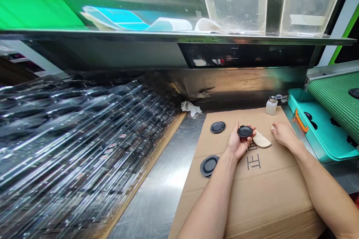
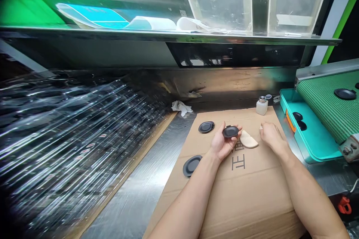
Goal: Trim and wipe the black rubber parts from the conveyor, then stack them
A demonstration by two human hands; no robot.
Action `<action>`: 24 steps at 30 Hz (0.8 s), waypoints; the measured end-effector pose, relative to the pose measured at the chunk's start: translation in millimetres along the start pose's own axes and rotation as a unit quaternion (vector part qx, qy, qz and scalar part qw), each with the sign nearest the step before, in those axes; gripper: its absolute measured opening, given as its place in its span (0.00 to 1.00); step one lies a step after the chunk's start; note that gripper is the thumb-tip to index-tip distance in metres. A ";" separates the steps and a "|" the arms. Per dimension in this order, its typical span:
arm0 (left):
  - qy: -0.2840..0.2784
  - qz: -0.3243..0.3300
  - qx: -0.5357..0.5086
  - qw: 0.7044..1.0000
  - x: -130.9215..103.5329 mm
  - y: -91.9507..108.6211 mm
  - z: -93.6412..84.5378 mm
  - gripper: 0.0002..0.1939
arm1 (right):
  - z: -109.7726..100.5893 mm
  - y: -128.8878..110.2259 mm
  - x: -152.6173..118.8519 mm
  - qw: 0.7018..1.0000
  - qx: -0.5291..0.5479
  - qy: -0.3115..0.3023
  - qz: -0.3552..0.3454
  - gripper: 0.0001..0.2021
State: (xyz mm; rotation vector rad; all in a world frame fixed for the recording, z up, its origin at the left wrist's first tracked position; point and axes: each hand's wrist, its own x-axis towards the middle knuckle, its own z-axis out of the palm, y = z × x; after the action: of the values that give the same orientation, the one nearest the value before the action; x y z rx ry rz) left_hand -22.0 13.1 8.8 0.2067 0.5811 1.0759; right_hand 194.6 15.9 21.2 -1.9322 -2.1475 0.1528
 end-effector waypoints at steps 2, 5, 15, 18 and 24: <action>-0.009 0.020 0.032 0.999 0.4 -1.1 0.1 0.22 | -1.4 -2.1 -0.6 0.998 0.045 0.019 -0.039 0.10; -0.011 0.029 0.053 0.998 1.8 -1.7 -0.9 0.22 | -2.6 -6.8 -1.6 0.985 0.131 0.049 -0.099 0.10; -0.047 0.020 0.052 0.997 -3.1 -5.8 5.9 0.19 | 3.4 -20.0 -5.5 0.963 0.227 0.105 -0.098 0.12; -0.062 0.013 0.089 0.994 -2.1 -9.0 5.6 0.20 | 0.6 -24.3 -8.3 0.962 0.226 0.097 -0.118 0.12; 0.017 0.035 0.253 0.967 3.1 -21.5 3.4 0.35 | -0.5 -38.8 -14.1 0.962 0.205 0.090 -0.158 0.11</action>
State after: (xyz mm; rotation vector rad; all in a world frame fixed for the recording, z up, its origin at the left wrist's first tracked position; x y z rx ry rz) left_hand -2.6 6.0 1.2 0.6592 0.8792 0.9839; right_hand 158.6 -2.6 29.5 -1.3074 -2.0691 0.3194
